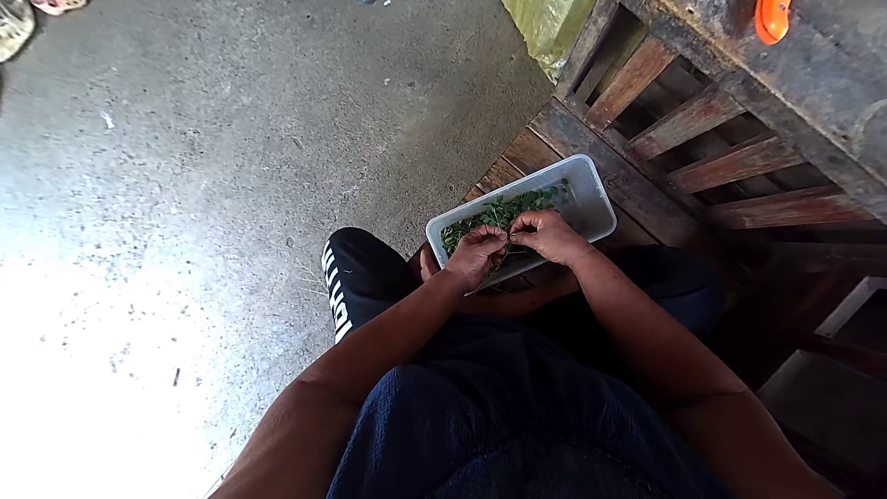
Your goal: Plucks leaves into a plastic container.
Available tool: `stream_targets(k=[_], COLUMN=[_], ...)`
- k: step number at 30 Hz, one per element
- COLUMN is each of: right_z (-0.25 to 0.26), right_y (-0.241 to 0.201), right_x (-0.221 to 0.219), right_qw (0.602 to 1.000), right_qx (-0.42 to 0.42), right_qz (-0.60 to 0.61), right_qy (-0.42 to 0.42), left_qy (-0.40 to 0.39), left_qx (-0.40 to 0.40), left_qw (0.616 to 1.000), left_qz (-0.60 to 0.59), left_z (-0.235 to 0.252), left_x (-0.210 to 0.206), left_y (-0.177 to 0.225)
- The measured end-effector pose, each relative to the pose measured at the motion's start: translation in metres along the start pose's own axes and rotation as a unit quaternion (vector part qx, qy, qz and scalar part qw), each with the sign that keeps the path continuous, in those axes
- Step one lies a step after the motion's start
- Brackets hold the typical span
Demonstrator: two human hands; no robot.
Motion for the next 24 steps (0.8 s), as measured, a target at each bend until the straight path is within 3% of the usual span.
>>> stream_targets(k=[9,17,20,24], right_z=[-0.005,-0.006,-0.006,-0.006], right_y=[0.003,0.003,0.009,0.015], right_x=[0.013,0.023,0.028,0.022], right_qw=[0.997,0.995,0.993,0.980], right_qx=[-0.052,-0.044,-0.019,-0.023], right_qz=[-0.056,-0.068,-0.007,0.172], right_qy=[-0.008,0.054,0.118,0.097], left_qy=[0.029,-0.020,-0.004,-0.020], left_qx=[0.003,-0.045,-0.063,-0.089], left_qw=[0.999,0.997,0.995,0.991], left_qz=[0.028,0.053,0.084,0.095], left_z=[0.004,0.002,0.003,0.004], left_x=[0.011,0.000,0.000,0.000], left_y=[0.001,0.011,0.014,0.016])
Point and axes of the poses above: each hand's wrist, its own z-axis towards the middle knuckle, its own x-axis out of the back of the hand, y = z × x, the point moved 6 cm from there along z, towards the middle knuckle, and after that the axes turned 13 degrees about -y, right-handed, at the moved point
